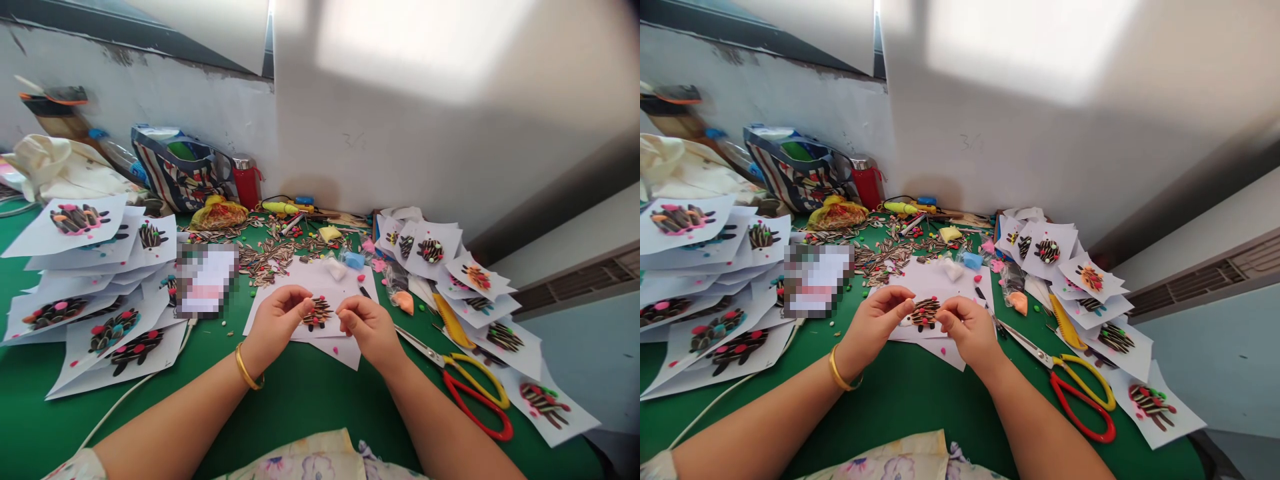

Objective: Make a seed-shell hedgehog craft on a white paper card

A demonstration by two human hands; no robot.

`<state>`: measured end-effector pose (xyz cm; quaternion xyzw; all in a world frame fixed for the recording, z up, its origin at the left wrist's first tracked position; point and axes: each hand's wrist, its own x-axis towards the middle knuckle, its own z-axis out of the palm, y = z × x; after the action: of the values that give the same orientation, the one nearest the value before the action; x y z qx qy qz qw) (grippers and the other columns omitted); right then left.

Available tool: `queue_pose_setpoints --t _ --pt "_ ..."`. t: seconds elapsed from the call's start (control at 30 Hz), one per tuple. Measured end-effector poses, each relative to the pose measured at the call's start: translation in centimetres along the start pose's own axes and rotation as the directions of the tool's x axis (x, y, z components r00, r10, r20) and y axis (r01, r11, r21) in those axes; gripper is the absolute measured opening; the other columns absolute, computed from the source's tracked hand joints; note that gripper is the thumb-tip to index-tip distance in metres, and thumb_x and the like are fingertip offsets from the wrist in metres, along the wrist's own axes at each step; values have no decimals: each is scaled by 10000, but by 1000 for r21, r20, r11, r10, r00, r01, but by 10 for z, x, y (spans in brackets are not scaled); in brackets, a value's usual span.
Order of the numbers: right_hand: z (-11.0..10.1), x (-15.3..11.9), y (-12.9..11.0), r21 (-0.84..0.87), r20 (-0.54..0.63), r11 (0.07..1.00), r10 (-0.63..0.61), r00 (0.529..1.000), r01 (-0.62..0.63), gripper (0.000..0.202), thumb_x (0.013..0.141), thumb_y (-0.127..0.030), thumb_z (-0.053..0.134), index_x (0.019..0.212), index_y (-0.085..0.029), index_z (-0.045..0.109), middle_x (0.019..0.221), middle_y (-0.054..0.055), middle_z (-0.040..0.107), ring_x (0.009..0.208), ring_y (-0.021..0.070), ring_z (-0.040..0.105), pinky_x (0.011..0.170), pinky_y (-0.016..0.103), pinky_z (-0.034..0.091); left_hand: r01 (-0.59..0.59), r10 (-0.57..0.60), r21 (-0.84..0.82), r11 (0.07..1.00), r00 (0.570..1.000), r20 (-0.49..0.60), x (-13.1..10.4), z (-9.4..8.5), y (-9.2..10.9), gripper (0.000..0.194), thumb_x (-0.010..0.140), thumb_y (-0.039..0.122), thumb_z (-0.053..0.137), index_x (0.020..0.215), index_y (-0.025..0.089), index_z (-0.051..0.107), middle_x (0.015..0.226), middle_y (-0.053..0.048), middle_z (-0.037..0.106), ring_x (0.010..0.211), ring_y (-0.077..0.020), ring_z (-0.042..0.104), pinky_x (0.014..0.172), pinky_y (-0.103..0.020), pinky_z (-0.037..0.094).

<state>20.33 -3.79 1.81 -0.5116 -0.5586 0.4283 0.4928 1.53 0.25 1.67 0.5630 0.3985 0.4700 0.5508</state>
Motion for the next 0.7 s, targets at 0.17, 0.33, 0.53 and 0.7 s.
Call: queue_pose_setpoints --t 0.17,0.33,0.53,0.7 --pt "1 4 0 116 1 993 35 999 -35 352 823 -518 658 988 -208 690 813 43 721 709 174 681 702 350 586 29 -29 -16 999 999 -28 1 0 -3 320 802 398 688 1026 170 683 926 -62 725 869 -188 685 812 -326 561" --pt "4 5 0 187 11 980 69 998 -70 343 717 -463 781 921 -209 674 820 28 719 737 177 689 717 340 587 45 -45 -38 998 999 -1 0 0 -1 288 800 373 693 1001 167 694 920 -65 741 862 -194 700 795 -324 576" --pt "1 2 1 89 18 995 51 999 -52 337 834 -529 638 816 -193 655 630 5 655 551 135 600 551 281 542 21 -21 8 1000 1000 13 -1 -1 1 257 815 392 670 936 168 703 771 -36 721 724 -165 684 695 -295 583" --pt "2 5 5 109 -38 993 40 998 -36 349 832 -467 665 1083 -225 684 940 57 733 846 195 698 818 384 572 12 -13 -21 1000 999 -33 1 -1 -1 347 832 410 652 1089 179 688 951 -68 741 889 -192 698 827 -338 570"
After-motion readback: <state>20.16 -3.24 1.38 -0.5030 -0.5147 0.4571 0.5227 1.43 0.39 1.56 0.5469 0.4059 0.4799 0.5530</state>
